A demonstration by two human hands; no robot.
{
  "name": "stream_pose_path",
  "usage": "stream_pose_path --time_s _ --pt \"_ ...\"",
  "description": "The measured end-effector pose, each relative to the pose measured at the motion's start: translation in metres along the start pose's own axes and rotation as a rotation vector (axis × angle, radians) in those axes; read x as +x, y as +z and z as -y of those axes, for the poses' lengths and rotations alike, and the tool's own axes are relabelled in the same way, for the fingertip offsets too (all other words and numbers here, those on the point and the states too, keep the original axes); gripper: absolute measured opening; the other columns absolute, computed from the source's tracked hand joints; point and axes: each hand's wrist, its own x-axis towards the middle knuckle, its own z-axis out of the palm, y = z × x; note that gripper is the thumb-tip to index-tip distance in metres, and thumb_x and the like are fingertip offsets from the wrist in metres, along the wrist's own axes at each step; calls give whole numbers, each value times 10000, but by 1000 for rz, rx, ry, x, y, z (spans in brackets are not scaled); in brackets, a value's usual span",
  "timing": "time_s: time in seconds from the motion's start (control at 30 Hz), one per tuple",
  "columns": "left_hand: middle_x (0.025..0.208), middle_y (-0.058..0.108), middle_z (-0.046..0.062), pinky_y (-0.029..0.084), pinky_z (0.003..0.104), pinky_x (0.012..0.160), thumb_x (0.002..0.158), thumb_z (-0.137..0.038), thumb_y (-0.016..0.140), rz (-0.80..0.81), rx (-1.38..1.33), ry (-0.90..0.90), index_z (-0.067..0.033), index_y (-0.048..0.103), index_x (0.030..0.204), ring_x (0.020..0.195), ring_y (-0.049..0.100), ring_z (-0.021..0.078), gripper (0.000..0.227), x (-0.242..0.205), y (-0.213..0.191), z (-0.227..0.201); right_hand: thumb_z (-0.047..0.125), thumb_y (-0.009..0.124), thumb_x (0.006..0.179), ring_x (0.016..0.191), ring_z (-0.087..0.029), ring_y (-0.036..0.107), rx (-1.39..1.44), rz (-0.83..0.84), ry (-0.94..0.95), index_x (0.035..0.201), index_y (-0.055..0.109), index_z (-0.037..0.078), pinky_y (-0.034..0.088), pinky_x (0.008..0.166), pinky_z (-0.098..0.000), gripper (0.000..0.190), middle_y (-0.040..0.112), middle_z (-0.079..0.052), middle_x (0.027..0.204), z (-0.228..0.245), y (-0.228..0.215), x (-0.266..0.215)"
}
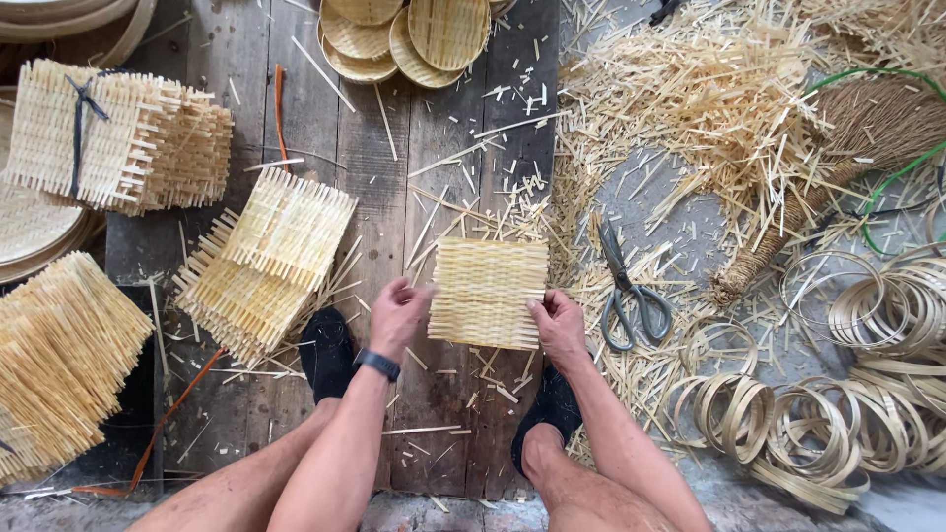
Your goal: The person weaves small, round bamboo bowls by hand. They place a pre-woven bamboo mat into a circular frame, use a wooden block to press the center, and trim the excess bamboo strips with shears. The finished bowls are stacked on the floor.
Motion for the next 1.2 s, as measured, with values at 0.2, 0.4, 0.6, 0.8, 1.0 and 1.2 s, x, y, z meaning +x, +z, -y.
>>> stream_pose_path --time_s 0.2,0.4,0.6,0.8,1.0,1.2 --pt "891 768 109 576 270 671 756 -101 879 209 -3 31 48 736 1032 743 702 134 345 21 32 6 85 694 962 754 -76 622 2 18 51 1049 689 -8 511 672 -233 127 727 -49 901 18 2 -5" --pt "858 761 75 553 269 653 769 -128 873 137 115 73 31 754 1006 721 679 117 310 7 33 -5 74 682 954 780 -69 668 13 -16 50 1048 692 -9 553 703 -218 126 745 -49 913 19 1 -8" --pt "933 765 87 568 269 717 793 -228 851 122 274 136 44 747 1091 786 692 128 416 3 28 -9 103 687 932 737 -90 659 187 -176 23 1097 661 41 575 650 -256 178 701 -18 867 -9 -44 -6" --pt "1089 707 123 550 305 740 776 -264 863 64 281 105 35 611 1301 916 671 170 655 -1 34 -14 109 741 933 825 -212 697 -679 -868 -221 1038 709 53 579 728 -336 123 733 -93 944 12 -208 -48" --pt "1244 594 154 537 314 855 827 -235 860 -71 249 284 30 474 1409 1026 633 197 747 -18 33 -24 318 734 792 1003 -303 683 -1339 -532 27 963 756 109 448 950 -518 270 731 -141 1006 8 -259 -61" --pt "1290 590 153 550 305 916 885 -186 817 -95 264 376 23 500 1401 1055 646 191 641 -31 18 -42 211 625 904 919 -243 721 -1306 -265 308 923 795 214 274 1201 -484 171 760 -59 854 -12 -270 -34"
